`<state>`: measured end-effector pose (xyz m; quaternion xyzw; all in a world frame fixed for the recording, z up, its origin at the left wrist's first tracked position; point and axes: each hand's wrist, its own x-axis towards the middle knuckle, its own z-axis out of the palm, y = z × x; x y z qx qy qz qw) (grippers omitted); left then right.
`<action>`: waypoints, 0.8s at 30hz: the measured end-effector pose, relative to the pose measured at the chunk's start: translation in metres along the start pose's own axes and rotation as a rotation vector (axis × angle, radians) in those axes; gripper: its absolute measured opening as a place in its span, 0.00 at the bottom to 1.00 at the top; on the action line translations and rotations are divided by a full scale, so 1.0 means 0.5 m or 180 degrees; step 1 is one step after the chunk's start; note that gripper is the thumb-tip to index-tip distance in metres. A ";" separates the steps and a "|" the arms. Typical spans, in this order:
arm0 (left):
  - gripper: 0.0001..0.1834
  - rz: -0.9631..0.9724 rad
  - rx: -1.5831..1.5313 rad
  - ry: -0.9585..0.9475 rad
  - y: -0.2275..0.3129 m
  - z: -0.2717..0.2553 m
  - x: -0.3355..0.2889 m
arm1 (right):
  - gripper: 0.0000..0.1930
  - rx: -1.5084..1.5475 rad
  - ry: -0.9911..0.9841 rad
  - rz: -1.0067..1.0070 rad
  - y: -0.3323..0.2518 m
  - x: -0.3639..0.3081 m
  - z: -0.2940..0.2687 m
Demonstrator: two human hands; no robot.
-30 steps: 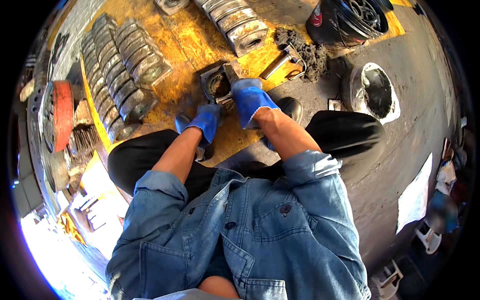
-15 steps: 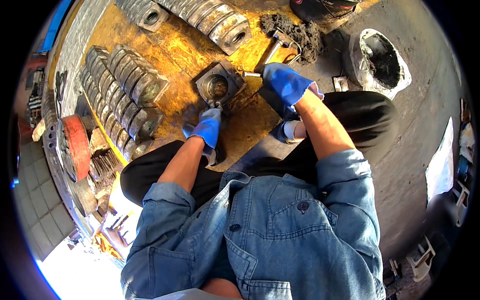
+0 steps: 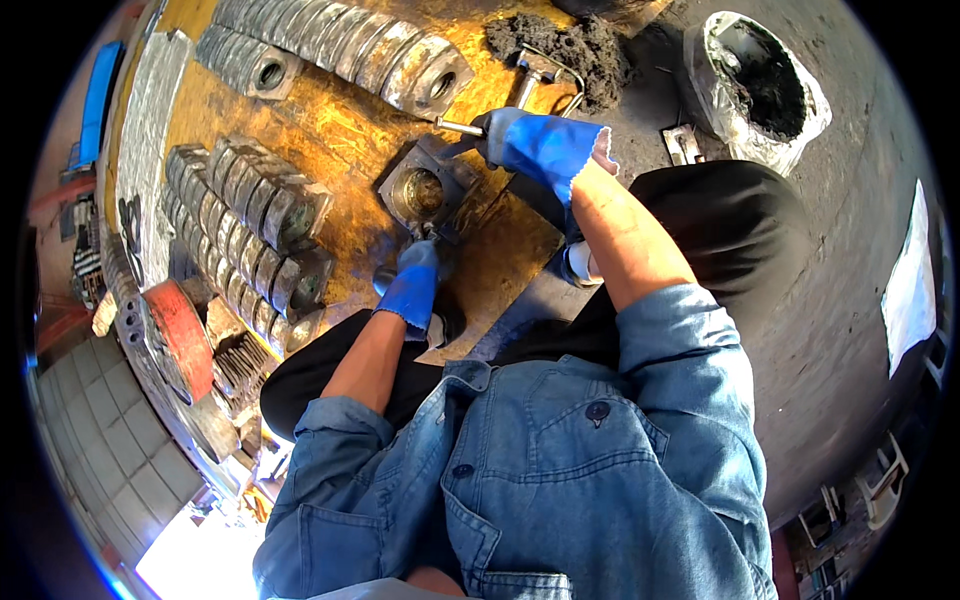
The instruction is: The person scrapes debris from the inner cavity of several metal blocks using a small rod-like tool and moves the blocks on a yellow work surface.
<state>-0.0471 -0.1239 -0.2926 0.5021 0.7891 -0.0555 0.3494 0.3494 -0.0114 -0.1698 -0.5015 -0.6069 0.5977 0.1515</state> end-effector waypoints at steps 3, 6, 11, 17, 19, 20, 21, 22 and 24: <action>0.19 0.0553 0.1177 -0.0703 0.103 0.012 -0.058 | 0.08 -0.0314 0.0327 0.0641 -0.049 -0.068 -0.006; 0.19 0.1393 0.1920 -0.0435 0.121 0.009 -0.082 | 0.08 -0.0609 0.0542 0.0599 -0.044 -0.091 -0.016; 0.20 0.0979 0.0420 -0.0585 0.138 -0.003 -0.098 | 0.07 -0.0209 0.0281 0.0537 0.035 -0.058 -0.021; 0.19 0.1192 0.1237 -0.0209 0.081 0.004 -0.038 | 0.02 -0.0187 0.0683 0.0018 0.029 -0.066 0.022; 0.20 0.0810 0.1147 -0.0153 0.068 -0.002 -0.031 | 0.03 -0.0863 0.1172 -0.0448 0.013 -0.066 0.053; 0.20 0.0347 0.0667 -0.0294 0.113 0.011 -0.065 | 0.02 -0.1278 0.1362 -0.0477 -0.010 -0.084 0.056; 0.21 0.0368 0.0759 -0.0418 0.145 -0.002 -0.093 | 0.02 -0.1235 0.1031 -0.0060 -0.048 -0.100 0.035; 0.22 0.0422 0.0861 -0.0548 0.186 -0.013 -0.122 | 0.02 -0.1113 0.1145 -0.0142 -0.024 -0.109 0.043; 0.24 0.1452 0.2131 -0.0790 0.214 -0.041 -0.161 | 0.02 -0.0897 0.1337 -0.0381 0.037 -0.104 0.081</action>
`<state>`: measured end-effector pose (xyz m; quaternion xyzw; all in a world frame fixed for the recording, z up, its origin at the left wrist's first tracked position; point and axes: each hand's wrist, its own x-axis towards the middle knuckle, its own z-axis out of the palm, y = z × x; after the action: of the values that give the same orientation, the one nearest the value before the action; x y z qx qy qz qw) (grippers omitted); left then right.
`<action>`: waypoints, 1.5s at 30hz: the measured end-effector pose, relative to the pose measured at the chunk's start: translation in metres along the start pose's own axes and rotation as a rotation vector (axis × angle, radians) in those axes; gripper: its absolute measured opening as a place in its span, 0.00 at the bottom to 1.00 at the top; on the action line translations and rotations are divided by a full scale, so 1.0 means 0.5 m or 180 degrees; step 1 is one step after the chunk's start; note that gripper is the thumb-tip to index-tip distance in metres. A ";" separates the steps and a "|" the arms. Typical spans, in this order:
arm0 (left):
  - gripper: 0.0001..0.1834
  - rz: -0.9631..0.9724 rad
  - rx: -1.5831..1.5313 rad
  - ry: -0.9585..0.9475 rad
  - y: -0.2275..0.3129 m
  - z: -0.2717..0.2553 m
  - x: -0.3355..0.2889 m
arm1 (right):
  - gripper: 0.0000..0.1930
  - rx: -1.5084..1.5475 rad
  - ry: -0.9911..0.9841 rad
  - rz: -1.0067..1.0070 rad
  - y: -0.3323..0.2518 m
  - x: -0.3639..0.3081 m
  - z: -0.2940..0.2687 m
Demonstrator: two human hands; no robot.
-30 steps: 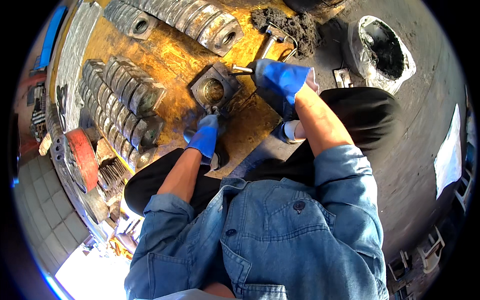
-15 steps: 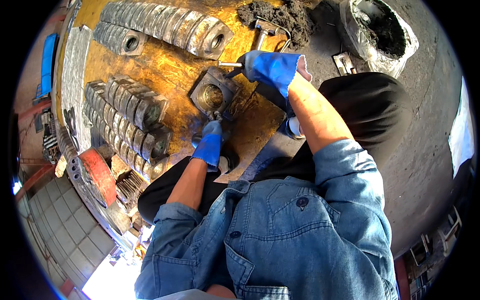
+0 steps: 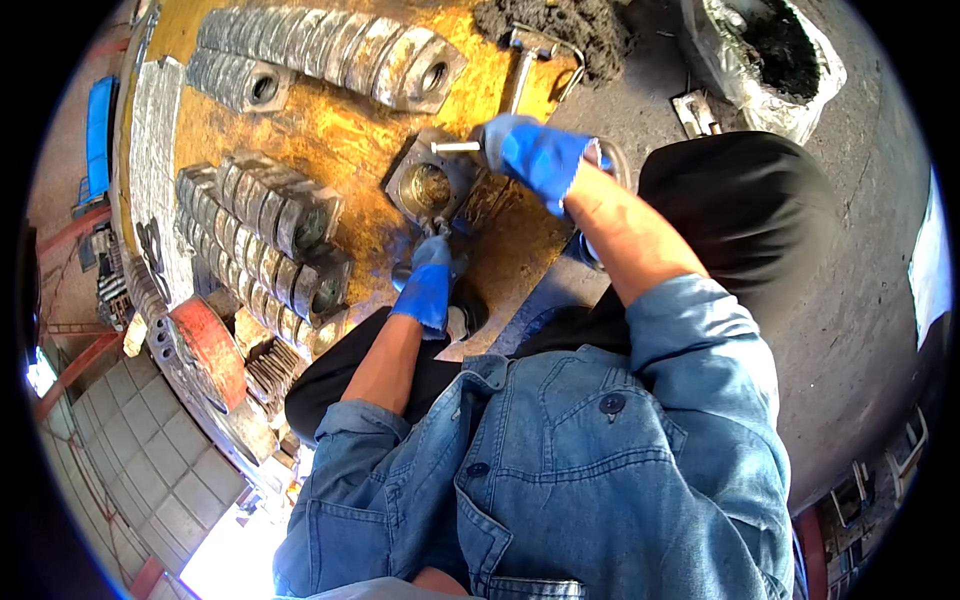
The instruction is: The person scrapes debris from the inner cavity of several metal blocks using a small rod-like tool and moves the blocks on a yellow work surface.
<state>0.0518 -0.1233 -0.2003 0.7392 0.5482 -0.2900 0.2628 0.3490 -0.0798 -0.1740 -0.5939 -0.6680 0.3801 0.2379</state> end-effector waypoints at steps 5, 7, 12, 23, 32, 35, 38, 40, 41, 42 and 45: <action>0.22 -0.0532 -0.0927 0.0731 -0.125 0.064 0.068 | 0.07 0.0514 0.0128 -0.0647 0.040 0.097 0.061; 0.20 -0.0354 -0.0967 0.0640 -0.103 0.091 0.058 | 0.15 0.1441 -0.0632 -0.1170 0.113 0.129 0.049; 0.18 -0.0283 -0.0226 0.0527 -0.070 0.022 -0.032 | 0.06 0.0594 -0.1485 0.0979 0.050 0.117 0.094; 0.28 0.0182 0.0193 0.0840 -0.062 0.033 0.023 | 0.20 0.3096 -0.1232 -0.2659 0.158 0.178 0.077; 0.30 0.0153 0.0084 0.0343 -0.040 0.006 0.005 | 0.16 0.2440 -0.1877 -0.1250 0.178 0.189 0.007; 0.29 0.0175 0.0042 0.0338 -0.038 0.001 0.008 | 0.15 0.2437 -0.1925 -0.1328 0.188 0.194 -0.002; 0.29 0.0461 -0.0078 0.0254 0.000 -0.018 0.023 | 0.13 0.2511 -0.1916 -0.1916 0.239 0.189 -0.038; 0.29 0.0258 -0.0151 0.0238 -0.041 0.001 -0.004 | 0.13 0.2332 -0.1901 -0.0762 0.176 0.185 -0.012; 0.28 0.0208 -0.0153 0.0255 -0.036 0.001 -0.003 | 0.12 0.2341 -0.1586 -0.0406 0.173 0.164 -0.007; 0.28 0.0159 -0.0148 0.0289 -0.035 0.001 0.002 | 0.11 0.2373 -0.1268 -0.0072 0.163 0.144 -0.005; 0.32 -0.0144 -0.0425 0.0230 -0.058 0.032 0.020 | 0.09 0.2223 -0.1161 0.0304 0.108 0.145 -0.033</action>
<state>0.0238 -0.1205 -0.2204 0.7174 0.5920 -0.2319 0.2849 0.3814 -0.0050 -0.2167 -0.4305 -0.5015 0.6942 0.2851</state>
